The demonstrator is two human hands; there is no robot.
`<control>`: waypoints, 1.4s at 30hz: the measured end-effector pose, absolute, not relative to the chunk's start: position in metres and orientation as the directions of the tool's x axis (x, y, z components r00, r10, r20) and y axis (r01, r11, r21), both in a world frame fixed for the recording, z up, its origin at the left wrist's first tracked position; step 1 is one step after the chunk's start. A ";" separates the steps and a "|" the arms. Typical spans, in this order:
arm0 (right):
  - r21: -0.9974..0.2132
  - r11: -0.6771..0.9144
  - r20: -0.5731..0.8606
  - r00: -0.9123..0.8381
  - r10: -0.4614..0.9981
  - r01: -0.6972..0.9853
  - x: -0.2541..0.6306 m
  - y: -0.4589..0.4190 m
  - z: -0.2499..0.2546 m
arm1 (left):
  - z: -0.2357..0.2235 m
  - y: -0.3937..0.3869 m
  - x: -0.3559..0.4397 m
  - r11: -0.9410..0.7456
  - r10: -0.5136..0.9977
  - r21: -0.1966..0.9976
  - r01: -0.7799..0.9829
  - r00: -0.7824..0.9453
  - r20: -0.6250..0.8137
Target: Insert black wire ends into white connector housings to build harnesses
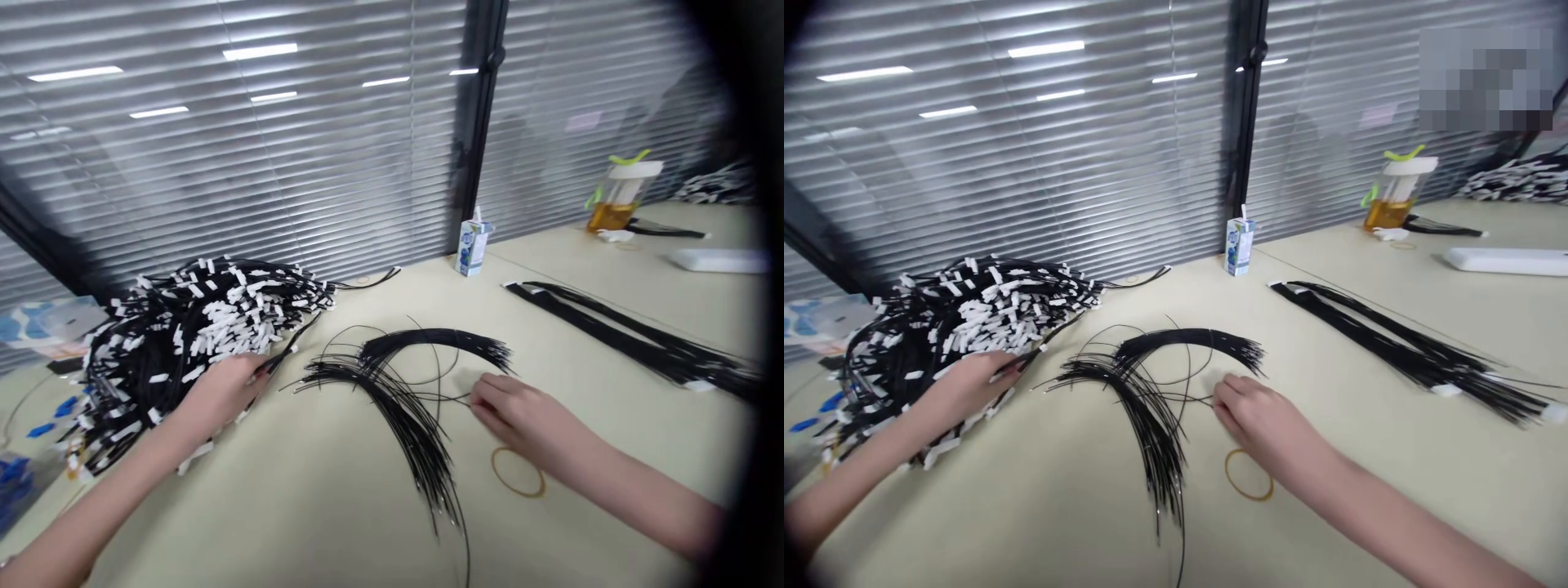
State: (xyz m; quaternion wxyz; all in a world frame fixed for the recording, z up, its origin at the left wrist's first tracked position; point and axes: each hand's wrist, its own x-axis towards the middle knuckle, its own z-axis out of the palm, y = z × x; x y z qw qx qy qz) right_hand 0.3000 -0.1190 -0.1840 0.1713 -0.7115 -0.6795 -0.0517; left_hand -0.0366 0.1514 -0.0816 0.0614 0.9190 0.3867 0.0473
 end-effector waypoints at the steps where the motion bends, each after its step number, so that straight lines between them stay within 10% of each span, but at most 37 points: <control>1: -0.156 -0.009 0.307 0.057 0.950 0.988 0.298 -0.113 -0.183 | -0.078 0.156 -0.038 -0.688 0.723 0.122 0.715 0.691 0.030; 20: 0.056 0.180 0.311 -0.188 0.932 0.982 0.284 -0.069 -0.194 | -0.080 0.146 -0.046 -0.700 0.713 0.045 0.712 0.701 -0.001; 36: -0.063 0.530 0.210 -0.508 0.835 0.845 0.248 -0.038 -0.115 | -0.083 0.107 -0.044 -0.632 0.697 0.459 0.624 0.717 -0.015; 42: 0.066 0.689 0.159 -0.689 0.707 0.722 0.219 0.011 -0.129 | -0.071 0.066 -0.044 -0.198 0.662 0.814 0.547 0.687 -0.301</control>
